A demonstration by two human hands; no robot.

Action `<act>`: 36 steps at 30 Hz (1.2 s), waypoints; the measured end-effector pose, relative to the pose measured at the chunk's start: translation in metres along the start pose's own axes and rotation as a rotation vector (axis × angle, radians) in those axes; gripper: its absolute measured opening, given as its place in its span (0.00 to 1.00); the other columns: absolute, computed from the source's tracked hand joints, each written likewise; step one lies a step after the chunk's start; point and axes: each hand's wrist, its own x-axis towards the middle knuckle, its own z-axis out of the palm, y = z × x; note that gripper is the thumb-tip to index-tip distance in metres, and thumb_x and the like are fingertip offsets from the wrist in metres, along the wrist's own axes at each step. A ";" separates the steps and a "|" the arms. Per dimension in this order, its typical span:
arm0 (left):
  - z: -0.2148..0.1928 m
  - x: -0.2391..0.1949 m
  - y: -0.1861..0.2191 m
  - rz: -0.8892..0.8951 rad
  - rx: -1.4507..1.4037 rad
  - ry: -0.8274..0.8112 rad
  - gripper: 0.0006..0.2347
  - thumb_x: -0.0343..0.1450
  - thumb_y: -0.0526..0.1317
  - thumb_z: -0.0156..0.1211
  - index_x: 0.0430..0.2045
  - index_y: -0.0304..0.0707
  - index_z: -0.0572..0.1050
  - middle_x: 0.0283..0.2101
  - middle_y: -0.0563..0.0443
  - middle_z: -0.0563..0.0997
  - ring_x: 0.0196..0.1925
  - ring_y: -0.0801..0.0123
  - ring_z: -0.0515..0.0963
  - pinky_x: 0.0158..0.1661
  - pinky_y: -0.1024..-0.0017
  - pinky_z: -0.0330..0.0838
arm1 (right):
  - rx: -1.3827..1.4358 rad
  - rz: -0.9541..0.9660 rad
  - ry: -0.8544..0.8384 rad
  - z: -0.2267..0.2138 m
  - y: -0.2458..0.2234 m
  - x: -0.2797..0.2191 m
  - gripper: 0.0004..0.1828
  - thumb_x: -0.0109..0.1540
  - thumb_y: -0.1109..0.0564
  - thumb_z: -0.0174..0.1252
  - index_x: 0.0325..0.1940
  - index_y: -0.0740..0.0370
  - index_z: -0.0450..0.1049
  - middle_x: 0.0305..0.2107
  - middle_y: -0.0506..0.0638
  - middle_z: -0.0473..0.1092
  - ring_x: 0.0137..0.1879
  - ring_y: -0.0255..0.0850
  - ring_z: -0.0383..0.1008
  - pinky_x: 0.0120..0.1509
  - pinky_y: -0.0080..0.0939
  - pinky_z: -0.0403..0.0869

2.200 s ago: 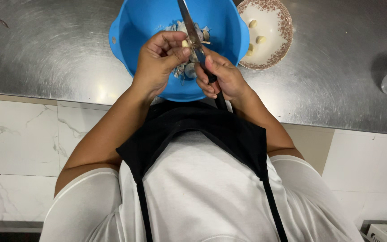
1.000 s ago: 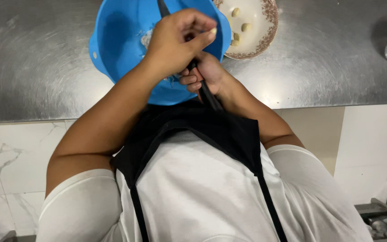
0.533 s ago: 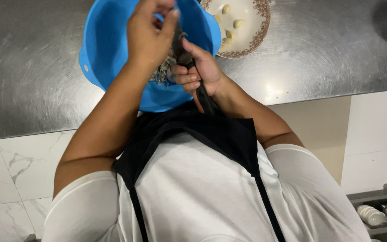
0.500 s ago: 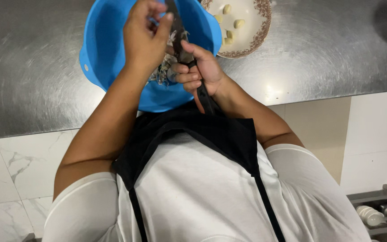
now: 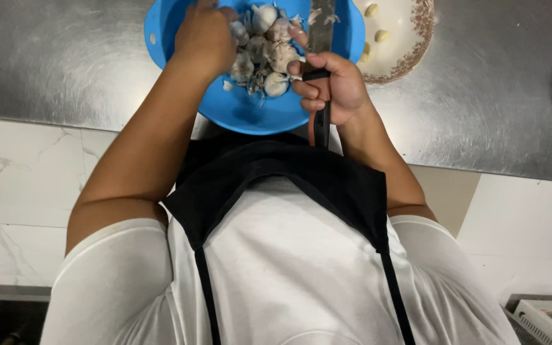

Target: The person uses a knife to peel garlic cloves over a blue bowl. The person repeatedly cuts and scrapes the skin off each clove, placing the peeled cloves into a nearby plate while the skins fall into the bowl.

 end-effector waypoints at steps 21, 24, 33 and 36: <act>-0.065 0.002 0.063 0.071 -0.558 -0.176 0.16 0.63 0.35 0.76 0.42 0.41 0.77 0.46 0.50 0.78 0.50 0.63 0.82 0.42 0.67 0.79 | -0.302 -0.111 0.341 0.018 -0.002 0.010 0.29 0.64 0.54 0.62 0.68 0.60 0.64 0.40 0.50 0.73 0.32 0.35 0.70 0.24 0.29 0.64; -0.083 -0.007 0.085 0.123 -0.487 -0.150 0.16 0.63 0.36 0.77 0.42 0.41 0.78 0.44 0.50 0.78 0.46 0.62 0.82 0.43 0.65 0.78 | -0.393 -0.145 0.288 0.026 0.000 0.016 0.33 0.65 0.53 0.67 0.69 0.68 0.65 0.36 0.49 0.72 0.36 0.35 0.74 0.28 0.31 0.69; -0.092 -0.017 0.096 0.266 -0.375 -0.026 0.15 0.64 0.33 0.75 0.44 0.41 0.81 0.45 0.52 0.85 0.50 0.57 0.81 0.49 0.61 0.77 | -0.520 -0.228 0.353 0.043 -0.001 0.012 0.38 0.60 0.58 0.68 0.70 0.71 0.60 0.37 0.53 0.78 0.42 0.40 0.82 0.38 0.36 0.82; -0.087 -0.019 0.094 0.271 -0.370 -0.011 0.16 0.63 0.32 0.75 0.45 0.42 0.82 0.46 0.52 0.85 0.51 0.58 0.81 0.50 0.62 0.77 | -0.577 -0.281 0.340 0.048 0.000 0.009 0.34 0.62 0.59 0.67 0.69 0.72 0.63 0.38 0.55 0.78 0.43 0.41 0.83 0.41 0.37 0.83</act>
